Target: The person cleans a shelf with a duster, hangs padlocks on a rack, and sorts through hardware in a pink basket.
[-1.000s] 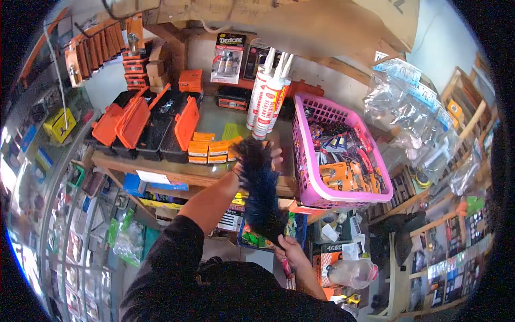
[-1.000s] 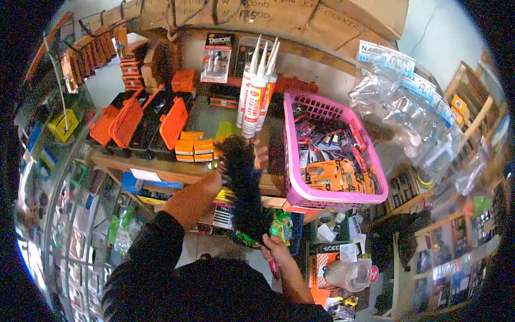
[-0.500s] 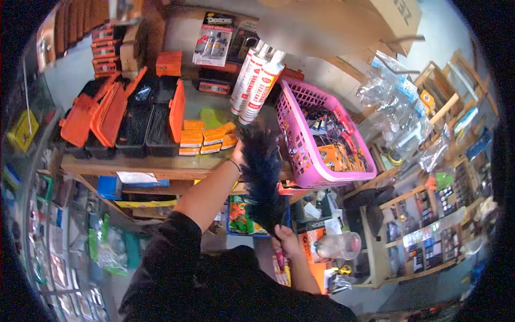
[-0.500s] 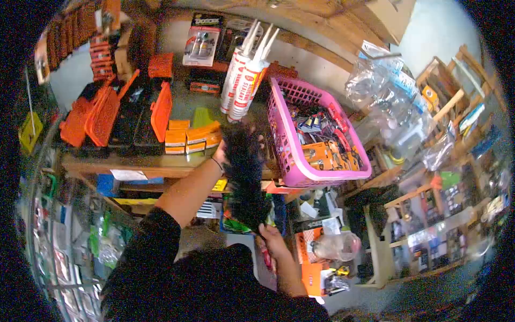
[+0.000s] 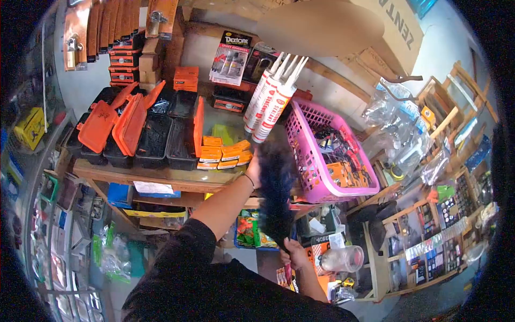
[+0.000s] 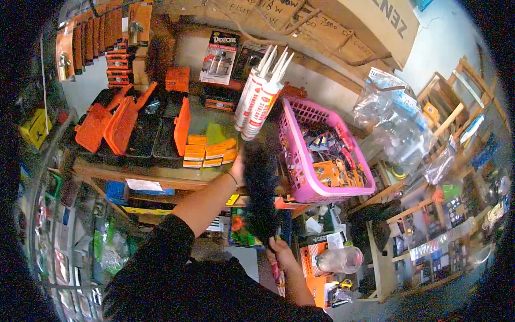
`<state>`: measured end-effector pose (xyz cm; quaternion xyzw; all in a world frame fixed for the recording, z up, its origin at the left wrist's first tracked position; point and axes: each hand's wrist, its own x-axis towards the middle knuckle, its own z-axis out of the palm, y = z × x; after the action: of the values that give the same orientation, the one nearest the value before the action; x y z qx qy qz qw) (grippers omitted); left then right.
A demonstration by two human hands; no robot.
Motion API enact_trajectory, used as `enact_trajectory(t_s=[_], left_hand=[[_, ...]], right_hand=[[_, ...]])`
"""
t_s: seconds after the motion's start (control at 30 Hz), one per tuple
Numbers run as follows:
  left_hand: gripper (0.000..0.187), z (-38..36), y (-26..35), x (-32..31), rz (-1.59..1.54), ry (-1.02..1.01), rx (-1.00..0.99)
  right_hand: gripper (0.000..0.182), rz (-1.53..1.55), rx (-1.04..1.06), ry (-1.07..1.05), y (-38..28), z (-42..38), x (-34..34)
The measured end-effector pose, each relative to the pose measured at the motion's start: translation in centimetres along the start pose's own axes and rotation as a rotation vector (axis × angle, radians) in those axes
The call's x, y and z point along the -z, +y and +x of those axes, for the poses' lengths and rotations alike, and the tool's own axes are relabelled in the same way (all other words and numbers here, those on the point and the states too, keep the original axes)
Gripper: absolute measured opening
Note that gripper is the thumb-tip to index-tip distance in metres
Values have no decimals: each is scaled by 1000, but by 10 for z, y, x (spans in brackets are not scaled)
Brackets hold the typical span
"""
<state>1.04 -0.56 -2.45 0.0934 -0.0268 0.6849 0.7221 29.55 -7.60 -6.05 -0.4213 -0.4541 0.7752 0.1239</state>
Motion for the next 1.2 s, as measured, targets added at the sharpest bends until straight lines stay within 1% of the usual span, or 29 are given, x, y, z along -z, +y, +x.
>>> enact_trajectory(t_s=[0.03,0.07,0.1,0.13,0.17,0.2,0.23,0.27,0.3,0.33,0.4,0.47,0.53,0.57,0.6,0.67,0.73,0.77,0.8,0.83,0.87,0.9,0.93,1.0,1.03,1.07,1.13,1.17,1.2], left_hand=[[72,6,5,9,-129,-89,44],[72,11,7,19,-123,-85,45],[70,6,4,8,31,102,2],[68,-1,0,-8,181,287,-39],[69,-11,-7,-35,174,339,-108],[69,-10,-6,-25,173,337,-101],[69,-6,-2,-3,135,141,-70],[68,2,0,18,94,-54,-40],[66,13,0,34,-16,-32,-57],[66,6,-1,13,-18,-34,-57],[71,-7,-3,-22,183,334,-69],[70,-5,-4,-17,123,347,-95],[72,-7,-2,6,80,-183,-16],[73,-1,-3,14,131,-211,-78],[75,10,-1,9,123,128,-93],[75,-6,-4,-18,116,191,-43],[74,4,0,9,69,131,-24],[72,5,-1,18,45,-39,-13],[70,5,0,21,23,-210,-6],[69,-4,-3,-6,28,0,-102],[68,24,4,38,185,267,-131],[67,22,3,32,130,201,-142],[66,20,1,27,74,134,-150],[66,7,2,24,37,-274,-14],[65,10,7,26,32,-236,10],[65,11,8,25,34,-235,6],[61,0,-1,-1,91,115,-123],[59,-8,-3,-16,23,77,-91],[59,-7,-3,-11,24,76,-89]], right_hand=[[29,-33,64,34,3,3,3],[30,-66,129,69,4,5,5],[30,-90,201,42,4,7,4],[30,-85,200,46,6,7,4],[30,-49,104,1,8,7,4],[30,-14,8,-44,8,7,3],[30,72,-57,-42,5,-1,-5],[30,74,-55,-36,2,-3,-5],[30,2,31,64,-2,-5,-3],[32,-70,116,162,-6,-5,-3],[31,-45,125,185,-9,-8,-4],[32,-110,0,23,-5,-9,-2],[33,-173,32,35,-5,-11,-1],[32,-157,89,108,-5,-8,1],[32,-138,145,181,-5,-6,2],[32,-121,154,222,-3,-7,0],[32,-147,34,-4,-3,-11,-1],[32,-150,35,-3,-4,-11,0],[32,-128,66,58,-6,-9,1],[31,-104,97,117,-8,-7,2],[30,-78,125,177,-8,-6,3],[29,-94,142,96,-7,-4,5],[29,-95,141,95,-6,-4,6],[32,-203,86,22,-5,-7,0],[33,-261,114,126,-6,-8,-3],[33,-261,114,121,-10,-7,-4],[33,-123,149,203,-15,-7,-4],[32,-130,134,196,-14,-6,-5],[32,-129,136,197,-13,-7,-4]])
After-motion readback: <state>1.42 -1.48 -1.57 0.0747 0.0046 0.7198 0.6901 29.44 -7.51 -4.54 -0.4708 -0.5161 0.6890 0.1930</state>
